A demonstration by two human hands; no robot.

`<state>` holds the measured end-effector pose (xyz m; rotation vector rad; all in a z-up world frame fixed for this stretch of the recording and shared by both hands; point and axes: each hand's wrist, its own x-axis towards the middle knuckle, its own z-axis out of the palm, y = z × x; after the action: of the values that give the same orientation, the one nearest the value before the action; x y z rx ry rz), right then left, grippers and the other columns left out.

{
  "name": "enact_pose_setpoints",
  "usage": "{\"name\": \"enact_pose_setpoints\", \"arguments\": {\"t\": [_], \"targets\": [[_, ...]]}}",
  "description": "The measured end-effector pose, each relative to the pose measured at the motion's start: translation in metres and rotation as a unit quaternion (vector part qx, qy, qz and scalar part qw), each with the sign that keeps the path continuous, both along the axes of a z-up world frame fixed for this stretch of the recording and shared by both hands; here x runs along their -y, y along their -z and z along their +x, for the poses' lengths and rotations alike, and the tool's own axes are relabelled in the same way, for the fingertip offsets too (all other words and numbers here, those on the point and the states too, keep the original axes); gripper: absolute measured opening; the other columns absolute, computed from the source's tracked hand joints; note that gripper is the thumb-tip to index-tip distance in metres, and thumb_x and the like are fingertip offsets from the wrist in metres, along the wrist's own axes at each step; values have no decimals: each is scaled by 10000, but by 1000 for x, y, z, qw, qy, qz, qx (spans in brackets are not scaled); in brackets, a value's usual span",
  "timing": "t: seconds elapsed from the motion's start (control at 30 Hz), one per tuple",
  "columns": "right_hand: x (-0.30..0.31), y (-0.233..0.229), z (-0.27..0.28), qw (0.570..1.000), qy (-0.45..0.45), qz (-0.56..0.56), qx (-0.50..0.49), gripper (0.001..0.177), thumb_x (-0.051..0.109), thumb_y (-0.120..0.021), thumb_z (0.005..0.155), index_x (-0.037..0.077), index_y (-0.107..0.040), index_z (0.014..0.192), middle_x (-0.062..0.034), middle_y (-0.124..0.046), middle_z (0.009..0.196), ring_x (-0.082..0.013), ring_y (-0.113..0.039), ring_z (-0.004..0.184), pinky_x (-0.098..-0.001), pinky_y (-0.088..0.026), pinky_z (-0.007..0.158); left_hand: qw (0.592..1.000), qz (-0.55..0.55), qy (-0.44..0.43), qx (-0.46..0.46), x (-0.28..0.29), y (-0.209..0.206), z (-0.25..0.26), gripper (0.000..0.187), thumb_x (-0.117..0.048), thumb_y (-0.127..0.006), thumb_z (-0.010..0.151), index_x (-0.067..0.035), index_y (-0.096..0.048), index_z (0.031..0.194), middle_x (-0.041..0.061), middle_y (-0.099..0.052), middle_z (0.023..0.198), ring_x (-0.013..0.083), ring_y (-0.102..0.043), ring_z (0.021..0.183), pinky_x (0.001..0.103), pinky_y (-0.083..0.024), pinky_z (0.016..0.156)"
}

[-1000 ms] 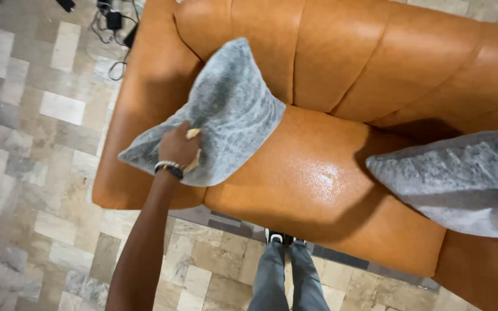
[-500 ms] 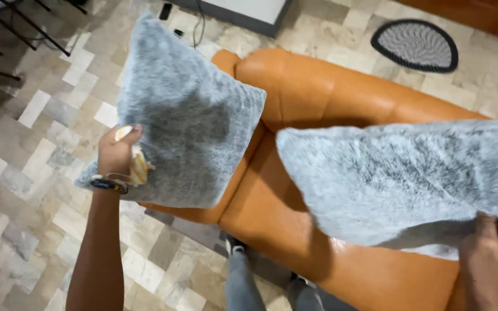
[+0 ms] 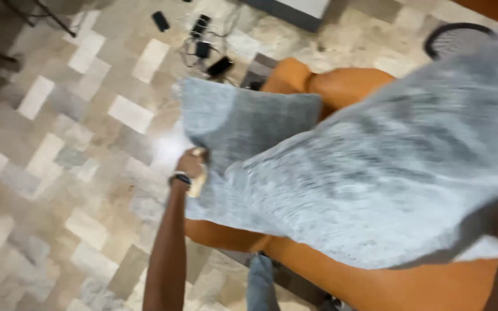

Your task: Wipe down surfaces of a table and a sofa using a spray bottle and a cloth.

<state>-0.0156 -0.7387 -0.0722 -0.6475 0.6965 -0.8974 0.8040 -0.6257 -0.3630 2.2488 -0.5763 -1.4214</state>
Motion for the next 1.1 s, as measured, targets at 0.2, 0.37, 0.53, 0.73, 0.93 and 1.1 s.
{"name": "enact_pose_setpoints", "arguments": {"t": [0.2, 0.37, 0.53, 0.73, 0.93, 1.1], "targets": [[61, 51, 385, 826, 16, -252, -504, 357, -60, -434, 940, -9, -631, 1233, -268, -637, 1095, -471, -607, 1159, -537, -434, 1000, 969, -41, 226, 90, -20, -24, -34, 717, -511, -614, 946, -67, -487, 1495, 298, -646, 1305, 539, -592, 1208, 629, -461, 1047], [123, 215, 484, 615, 9, -341, -711, 196, 311, -535, 951, 317, -727, 910, 0, -738, 831, -272, -752, 846, -442, -572, 747, 991, -68, 116, 16, -29, -115, -57, 483, -408, -735, 829, -80, -750, 1183, 179, -765, 1077, 382, -699, 1090, 485, -537, 975], [67, 38, 459, 618, 223, -358, -663, 145, 301, -637, 899, 193, -725, 939, -62, -689, 934, -279, -674, 895, -415, -510, 804, 991, 24, 94, 92, -19, -113, -57, 428, -506, -653, 853, -212, -757, 1147, 106, -768, 1059, 354, -692, 1107, 492, -541, 967], [-37, 108, 275, 701, 229, 124, -664, 1006, 725, -543, 984, -34, -237, 1568, -410, -168, 1497, -572, -240, 1389, -633, -215, 1146, 990, -7, 56, 127, -20, -132, -75, 397, -475, -637, 877, -159, -743, 1092, 124, -755, 989, 329, -676, 949, 445, -526, 868], [-69, 97, 288, 770, 239, 174, -566, 820, 748, -619, 961, 54, -504, 1383, -268, -468, 1309, -431, -479, 1241, -526, -391, 1025, 993, 17, 68, 98, -30, -107, -58, 505, -512, -585, 915, -206, -677, 1306, 189, -692, 1260, 452, -593, 1234, 565, -454, 1095], [-81, 60, 289, 816, 264, 200, -473, 704, 766, -682, 942, 125, -723, 1230, -151, -714, 1154, -316, -673, 1119, -439, -536, 926, 994, -30, 81, 62, -31, -112, -58, 562, -366, -571, 930, -113, -587, 1431, 230, -626, 1371, 497, -512, 1312, 592, -397, 1139]]}}
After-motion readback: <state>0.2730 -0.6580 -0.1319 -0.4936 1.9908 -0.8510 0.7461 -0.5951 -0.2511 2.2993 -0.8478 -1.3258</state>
